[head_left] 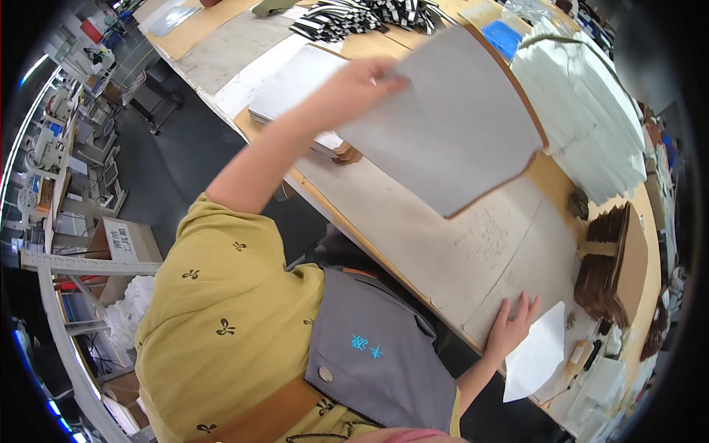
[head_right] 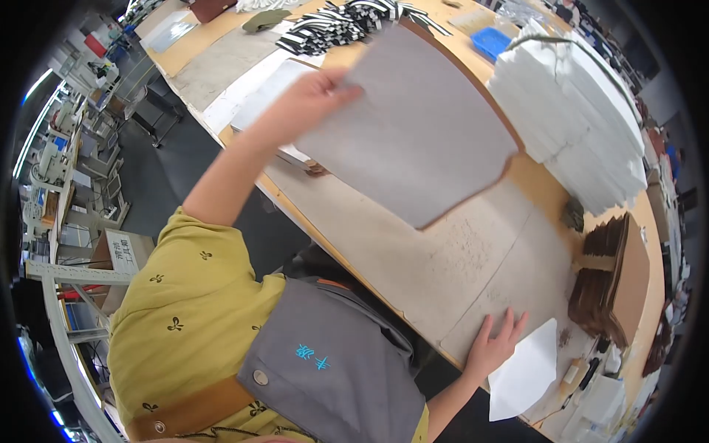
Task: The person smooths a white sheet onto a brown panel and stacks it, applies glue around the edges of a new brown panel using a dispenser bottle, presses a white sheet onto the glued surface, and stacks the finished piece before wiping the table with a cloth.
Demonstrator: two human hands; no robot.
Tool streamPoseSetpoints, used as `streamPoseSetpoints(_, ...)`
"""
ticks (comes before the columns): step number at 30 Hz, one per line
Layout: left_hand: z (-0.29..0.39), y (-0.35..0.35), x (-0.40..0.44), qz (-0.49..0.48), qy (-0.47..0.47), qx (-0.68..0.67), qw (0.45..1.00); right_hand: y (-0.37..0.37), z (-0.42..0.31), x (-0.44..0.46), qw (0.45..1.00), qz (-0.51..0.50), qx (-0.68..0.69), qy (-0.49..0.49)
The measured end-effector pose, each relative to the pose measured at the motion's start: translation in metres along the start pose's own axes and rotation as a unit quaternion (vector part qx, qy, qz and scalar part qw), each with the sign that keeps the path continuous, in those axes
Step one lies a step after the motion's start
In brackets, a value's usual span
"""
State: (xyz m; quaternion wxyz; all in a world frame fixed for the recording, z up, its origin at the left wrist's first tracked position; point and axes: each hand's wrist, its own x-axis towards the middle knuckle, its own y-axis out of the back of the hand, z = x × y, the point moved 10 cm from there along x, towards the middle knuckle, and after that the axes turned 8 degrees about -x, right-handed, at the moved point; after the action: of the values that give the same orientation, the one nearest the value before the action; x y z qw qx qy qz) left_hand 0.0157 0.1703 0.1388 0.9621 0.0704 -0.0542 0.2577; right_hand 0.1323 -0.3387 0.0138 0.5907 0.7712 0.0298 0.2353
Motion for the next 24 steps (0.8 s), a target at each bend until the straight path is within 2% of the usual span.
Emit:
streamPoseSetpoints(1, 0.017, 0.027, -0.002, 0.033, -0.009, -0.011, 0.999, 0.001, -0.001, 0.001, 1.000, 0.012, -0.010, 0.009)
streamPoseSetpoints(3, 0.012, 0.089, 0.004, 0.075, 0.038, -0.013, 0.996, 0.001, -0.002, 0.001, 1.000, 0.009, -0.015, 0.007)
streamPoseSetpoints(6, -0.018, 0.167, 0.013, 0.084, 0.040, -0.078, 0.993, -0.001, 0.000, 0.002, 1.000, 0.008, -0.018, -0.002)
streamPoseSetpoints(8, -0.056, 0.208, 0.010, 0.102, 0.140, -0.048, 0.984, 0.001, -0.001, 0.001, 1.000, 0.011, -0.014, -0.007)
streamPoseSetpoints(9, -0.076, 0.230, 0.014, 0.099, 0.139, -0.048, 0.984, 0.002, -0.003, 0.002, 1.000, 0.006, -0.008, -0.011)
streamPoseSetpoints(10, -0.111, 0.248, 0.015, 0.078, 0.185, -0.043, 0.979, 0.002, -0.004, 0.003, 1.000, 0.001, -0.002, -0.013)
streamPoseSetpoints(11, -0.133, 0.251, 0.014, 0.057, 0.230, -0.038, 0.971, 0.002, -0.004, 0.003, 1.000, 0.002, -0.003, -0.015)
streamPoseSetpoints(12, -0.148, 0.256, 0.016, 0.055, 0.229, -0.038, 0.971, 0.001, -0.004, 0.003, 1.000, 0.002, -0.001, -0.015)
streamPoseSetpoints(14, -0.168, 0.260, 0.008, 0.081, 0.274, 0.012, 0.958, 0.000, -0.001, 0.002, 1.000, 0.003, -0.002, -0.016)
streamPoseSetpoints(18, -0.149, 0.254, 0.000, 0.116, 0.258, 0.070, 0.957, 0.002, -0.001, 0.001, 1.000, 0.012, -0.013, -0.003)
streamPoseSetpoints(21, -0.156, 0.256, -0.004, 0.113, 0.265, 0.036, 0.957, 0.003, -0.003, 0.002, 1.000, 0.013, -0.004, 0.002)
streamPoseSetpoints(24, -0.158, 0.260, -0.003, 0.097, 0.255, 0.057, 0.960, 0.002, -0.004, 0.002, 1.000, 0.015, -0.001, 0.009)
